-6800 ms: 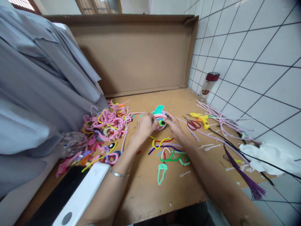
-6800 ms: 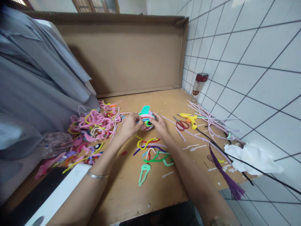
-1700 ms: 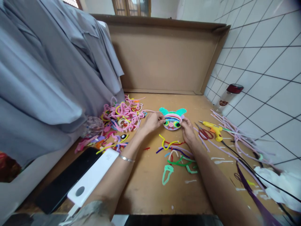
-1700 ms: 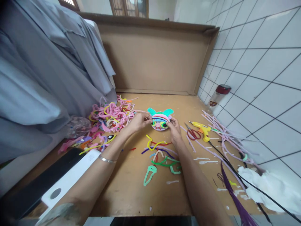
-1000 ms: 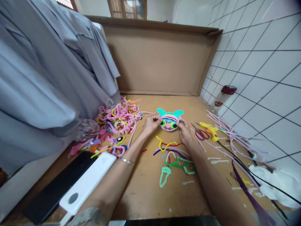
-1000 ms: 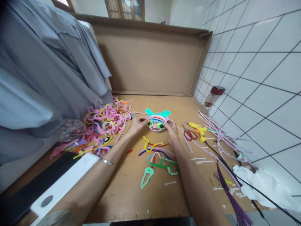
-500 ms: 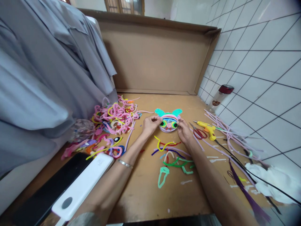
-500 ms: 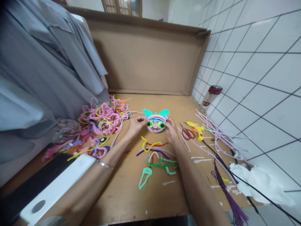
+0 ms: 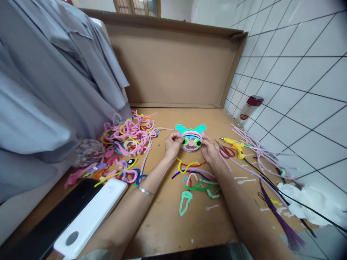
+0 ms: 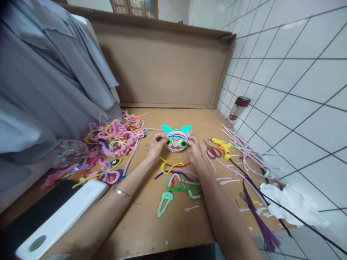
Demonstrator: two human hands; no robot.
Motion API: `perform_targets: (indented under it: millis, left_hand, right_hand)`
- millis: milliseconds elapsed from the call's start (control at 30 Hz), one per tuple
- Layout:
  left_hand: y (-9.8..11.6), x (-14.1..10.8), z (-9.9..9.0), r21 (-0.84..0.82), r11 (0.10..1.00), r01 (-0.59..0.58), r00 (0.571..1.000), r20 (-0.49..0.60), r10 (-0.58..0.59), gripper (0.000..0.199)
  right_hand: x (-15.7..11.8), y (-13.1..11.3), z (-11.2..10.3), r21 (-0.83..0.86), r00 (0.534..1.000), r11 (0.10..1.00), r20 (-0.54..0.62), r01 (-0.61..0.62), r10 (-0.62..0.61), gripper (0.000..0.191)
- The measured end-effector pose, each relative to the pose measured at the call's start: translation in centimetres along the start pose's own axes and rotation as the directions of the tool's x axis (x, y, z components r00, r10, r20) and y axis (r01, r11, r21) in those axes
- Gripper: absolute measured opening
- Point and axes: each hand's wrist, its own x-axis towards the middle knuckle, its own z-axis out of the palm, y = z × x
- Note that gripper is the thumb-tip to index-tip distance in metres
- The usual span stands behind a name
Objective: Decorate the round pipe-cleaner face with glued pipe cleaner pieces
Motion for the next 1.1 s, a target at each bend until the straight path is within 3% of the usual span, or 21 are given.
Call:
perform_targets:
  millis: [133,367,500,567,667,933,1100]
  left_hand:
    - [0.0,0.0,-0.1,0.110,0.985,-0.131,0.991,0.027,0.129,0.003]
    - [0.8,-0.7,-0.4,0.278,0.901,-0.334,0.942,0.120,0.312,0.021]
    - [1.2,-1.4,-0.2,0.358,0.838,-0.412,0.911,0.151,0.383,0.015]
    - [1.4,-1.6,-0.1,0.397,0.809,-0.433,0.901,0.168,0.400,0.010]
    - [1.4,-1.5,-0.1,0.441,0.790,-0.426,0.903,0.154,0.401,0.018]
    - [0.8,-1.0,-0.3,0.453,0.810,-0.372,0.927,0.128,0.353,0.021]
    - [0.6,-0.9,-0.4,0.422,0.794,-0.437,0.899,0.172,0.403,0.028]
  right_hand:
    - [0.0,0.1,0.0,-0.036,1.000,0.999,-0.005,-0.012,0.012,0.024]
    - [-0.2,0.2,0.2,-0.026,1.000,1.000,-0.020,-0.008,0.007,0.025]
    - [-0.3,0.1,0.3,-0.048,1.000,0.999,0.003,-0.001,0.002,0.023]
    - [-0.4,0.1,0.4,-0.032,1.000,0.999,-0.002,-0.008,0.008,0.023]
    - [-0.6,0.1,0.7,-0.026,1.000,1.000,-0.002,-0.002,0.002,0.023]
    - [-1.0,0.0,1.0,-0.083,0.999,0.996,0.027,0.033,-0.031,0.023]
    - [-1.0,0.0,1.0,-0.094,0.999,0.994,0.024,0.047,-0.045,0.024]
